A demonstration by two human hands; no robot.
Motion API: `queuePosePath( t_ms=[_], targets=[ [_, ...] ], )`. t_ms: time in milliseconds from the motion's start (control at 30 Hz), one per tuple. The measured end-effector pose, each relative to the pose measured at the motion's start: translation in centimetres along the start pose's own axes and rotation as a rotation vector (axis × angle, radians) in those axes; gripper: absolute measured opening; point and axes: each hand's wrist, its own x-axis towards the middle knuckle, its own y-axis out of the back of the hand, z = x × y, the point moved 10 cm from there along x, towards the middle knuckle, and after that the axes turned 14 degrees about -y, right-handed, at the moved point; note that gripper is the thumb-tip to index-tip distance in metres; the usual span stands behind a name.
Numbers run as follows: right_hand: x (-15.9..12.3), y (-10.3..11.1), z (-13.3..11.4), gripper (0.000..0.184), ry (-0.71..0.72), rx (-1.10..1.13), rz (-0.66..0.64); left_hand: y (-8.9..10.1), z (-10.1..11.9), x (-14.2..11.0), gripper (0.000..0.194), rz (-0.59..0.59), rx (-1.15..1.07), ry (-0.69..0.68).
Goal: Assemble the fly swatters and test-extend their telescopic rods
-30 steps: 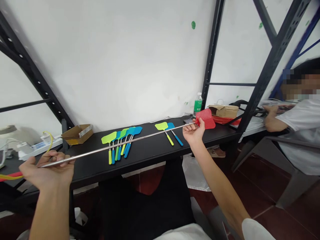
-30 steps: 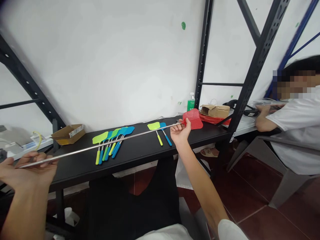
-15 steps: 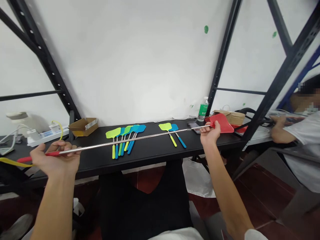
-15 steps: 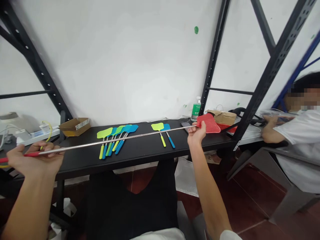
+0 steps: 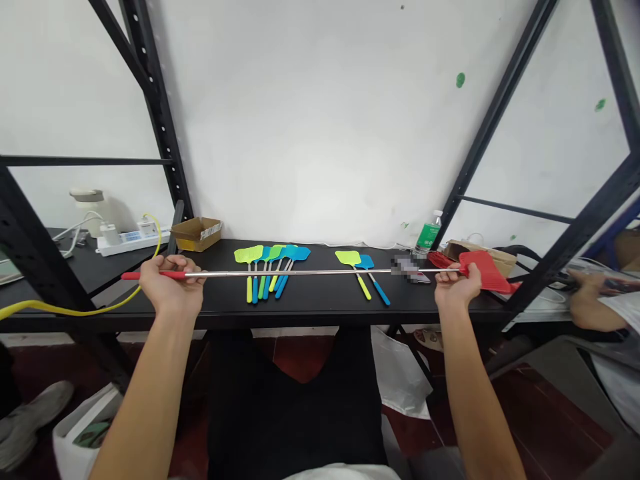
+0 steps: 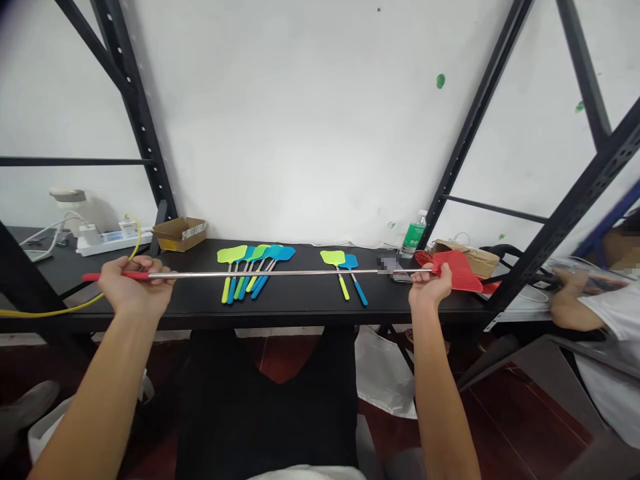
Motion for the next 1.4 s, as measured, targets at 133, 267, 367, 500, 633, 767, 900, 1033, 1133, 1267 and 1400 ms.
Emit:
queuePosePath(
  t_ms=[133, 267, 367, 500, 633, 767, 900, 1033, 1133, 1267, 1400],
  targets=[
    [-0.2, -0.5, 0.0, 0.042, 0.026, -0.050, -0.010, 0.4, 0.1, 0.2, 0.020, 0.028, 0.004, -0.022],
    [-0.5, -0.8, 0.0, 0.045, 0.036, -0.072, 0.007, 0.7, 0.8, 0.3, 0.017, 0.056, -0.016, -0.055],
    [-0.6, -1.0, 0.0, 0.046, 0.055, -0.081, 0.016, 0.4, 1.3, 0.3, 0.016, 0.028, -0.021, -0.074],
    [-0.5, -0.9, 0.1, 0.045, 0.063, -0.088, 0.033, 0.0, 2.0, 0.2, 0.016, 0.000, -0.013, -0.125],
    [-0.4, -0.9, 0.0, 0.047, 0.081, -0.091, 0.023, -0.7, 2.2, 0.0, 0.017, -0.053, 0.001, -0.121],
    [-0.2, -1.0, -0.1, 0.047, 0.079, -0.086, 0.001, -1.7, 2.7, -0.3, 0.017, -0.102, -0.002, -0.159],
    [-0.8, -1.6, 0.5, 0.048, 0.081, -0.084, 0.007, -3.0, 2.1, -1.4, 0.021, -0.109, -0.013, -0.160],
    [-2.1, -3.6, 2.1, 0.047, 0.062, -0.092, -0.041, -5.4, 0.0, -3.3, 0.026, -0.211, 0.042, -0.083],
    [-2.7, -4.3, 2.6, 0.047, 0.075, -0.108, -0.054, -6.3, -1.4, -4.4, 0.030, -0.272, 0.072, -0.015],
    [-2.6, -4.1, 2.0, 0.048, 0.088, -0.120, -0.043, -6.0, -2.2, -4.7, 0.032, -0.273, 0.110, 0.036],
    [-2.8, -4.3, 1.9, 0.049, 0.089, -0.111, -0.051, -6.5, -2.6, -5.3, 0.030, -0.292, 0.118, 0.053]
  ],
)
